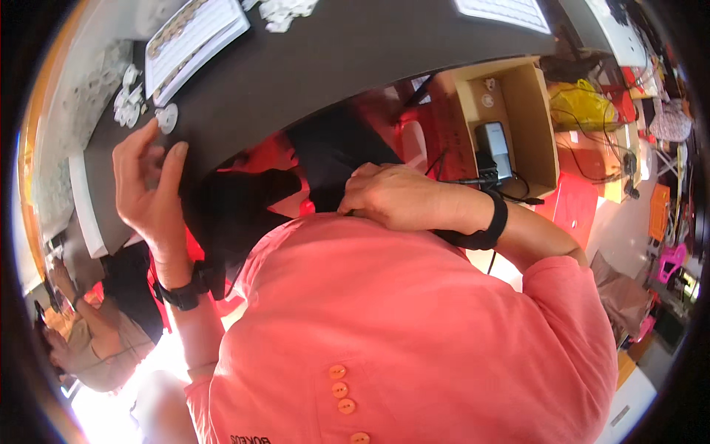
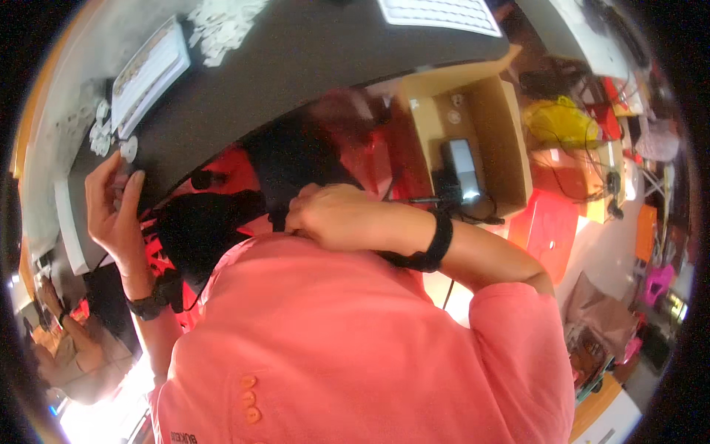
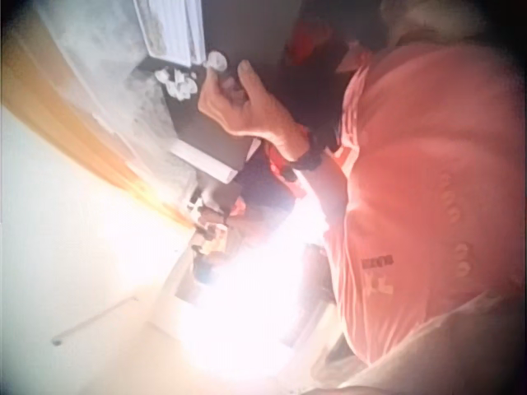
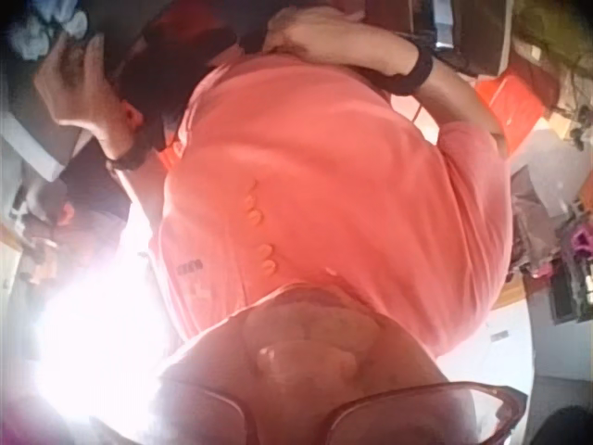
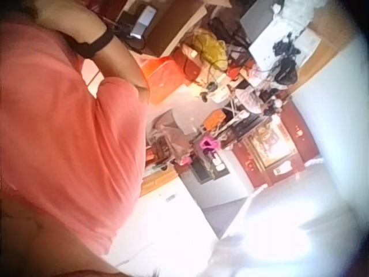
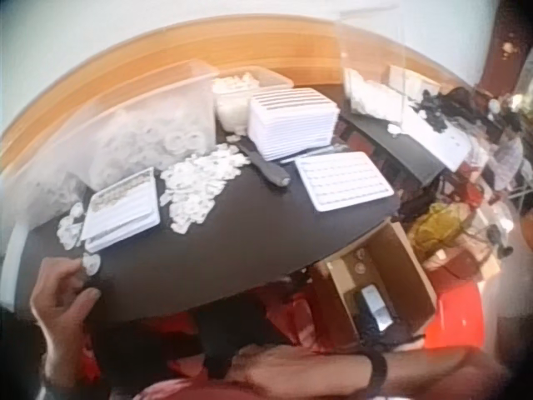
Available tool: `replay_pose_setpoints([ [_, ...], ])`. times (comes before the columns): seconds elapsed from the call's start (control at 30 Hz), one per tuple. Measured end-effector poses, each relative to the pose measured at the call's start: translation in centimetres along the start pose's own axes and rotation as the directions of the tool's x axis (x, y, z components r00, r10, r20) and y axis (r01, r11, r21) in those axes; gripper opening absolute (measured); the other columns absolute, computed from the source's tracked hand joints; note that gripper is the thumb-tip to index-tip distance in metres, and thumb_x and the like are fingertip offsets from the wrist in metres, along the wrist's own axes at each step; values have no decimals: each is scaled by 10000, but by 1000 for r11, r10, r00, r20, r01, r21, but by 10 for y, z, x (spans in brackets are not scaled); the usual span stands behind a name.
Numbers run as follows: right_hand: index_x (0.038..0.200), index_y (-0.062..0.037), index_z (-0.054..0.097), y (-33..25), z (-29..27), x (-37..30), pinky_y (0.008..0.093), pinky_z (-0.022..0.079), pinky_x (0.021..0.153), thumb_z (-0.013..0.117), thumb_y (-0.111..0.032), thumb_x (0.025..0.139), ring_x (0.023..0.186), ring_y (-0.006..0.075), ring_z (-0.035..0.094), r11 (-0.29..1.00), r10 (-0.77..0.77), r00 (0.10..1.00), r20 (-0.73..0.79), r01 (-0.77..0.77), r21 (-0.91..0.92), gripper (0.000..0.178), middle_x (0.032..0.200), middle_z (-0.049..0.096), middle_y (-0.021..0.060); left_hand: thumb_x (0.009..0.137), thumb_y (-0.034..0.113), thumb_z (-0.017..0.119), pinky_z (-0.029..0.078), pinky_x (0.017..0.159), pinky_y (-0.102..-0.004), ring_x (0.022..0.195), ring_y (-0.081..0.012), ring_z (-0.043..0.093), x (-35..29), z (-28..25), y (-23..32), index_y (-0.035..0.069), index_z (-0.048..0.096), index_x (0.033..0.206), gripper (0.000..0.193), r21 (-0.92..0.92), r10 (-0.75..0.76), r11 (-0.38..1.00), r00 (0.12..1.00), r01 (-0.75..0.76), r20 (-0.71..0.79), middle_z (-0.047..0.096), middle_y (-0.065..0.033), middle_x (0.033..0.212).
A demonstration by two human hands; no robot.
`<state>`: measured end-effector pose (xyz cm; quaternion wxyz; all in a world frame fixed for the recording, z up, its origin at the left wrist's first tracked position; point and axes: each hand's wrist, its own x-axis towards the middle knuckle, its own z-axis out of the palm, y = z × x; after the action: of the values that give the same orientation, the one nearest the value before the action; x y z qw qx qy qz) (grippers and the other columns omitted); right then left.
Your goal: Assembling small plastic components by inserting metal or plastic inserts into white circular plastic housings at a manufacturing workstation.
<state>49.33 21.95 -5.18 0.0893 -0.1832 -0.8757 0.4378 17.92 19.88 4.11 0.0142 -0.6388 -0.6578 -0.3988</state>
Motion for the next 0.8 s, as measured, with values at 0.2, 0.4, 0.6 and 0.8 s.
replay_pose_setpoints([
  [0.2,1047,-85,733,0,-3,-1,450,527,855,650,-170,859,1040,348,615,994,-37,999,-26,34,-100,223,990,698,111,779,21,811,457,687,-228,829,-106,576,0,-1,1,67,712,1158,395,-71,2,997,999,-5,-42,636,-18,1026],
  [0.4,1040,-83,730,-13,-14,3,452,528,844,662,-128,853,1039,343,619,994,76,993,88,-69,-87,204,986,707,120,838,-108,714,503,741,-221,845,-87,612,-25,-34,-9,-17,706,1101,278,-260,19,963,985,-65,-173,661,-48,1002],
  [0.6,1033,-43,714,-9,-9,10,418,537,796,666,-116,871,923,360,672,990,109,988,109,-118,79,184,970,709,145,863,-141,668,526,809,-238,881,-130,653,-70,-78,-24,-90,689,1065,209,-284,-135,957,961,63,-242,678,-99,980],
  [0.8,1018,-7,689,-13,-15,18,327,517,702,644,-126,932,783,200,677,862,389,906,166,-422,280,154,855,701,87,875,-4,721,490,856,-239,948,-110,635,-105,-95,-73,-14,717,1115,240,-243,-437,863,896,443,79,698,-45,1053],
])
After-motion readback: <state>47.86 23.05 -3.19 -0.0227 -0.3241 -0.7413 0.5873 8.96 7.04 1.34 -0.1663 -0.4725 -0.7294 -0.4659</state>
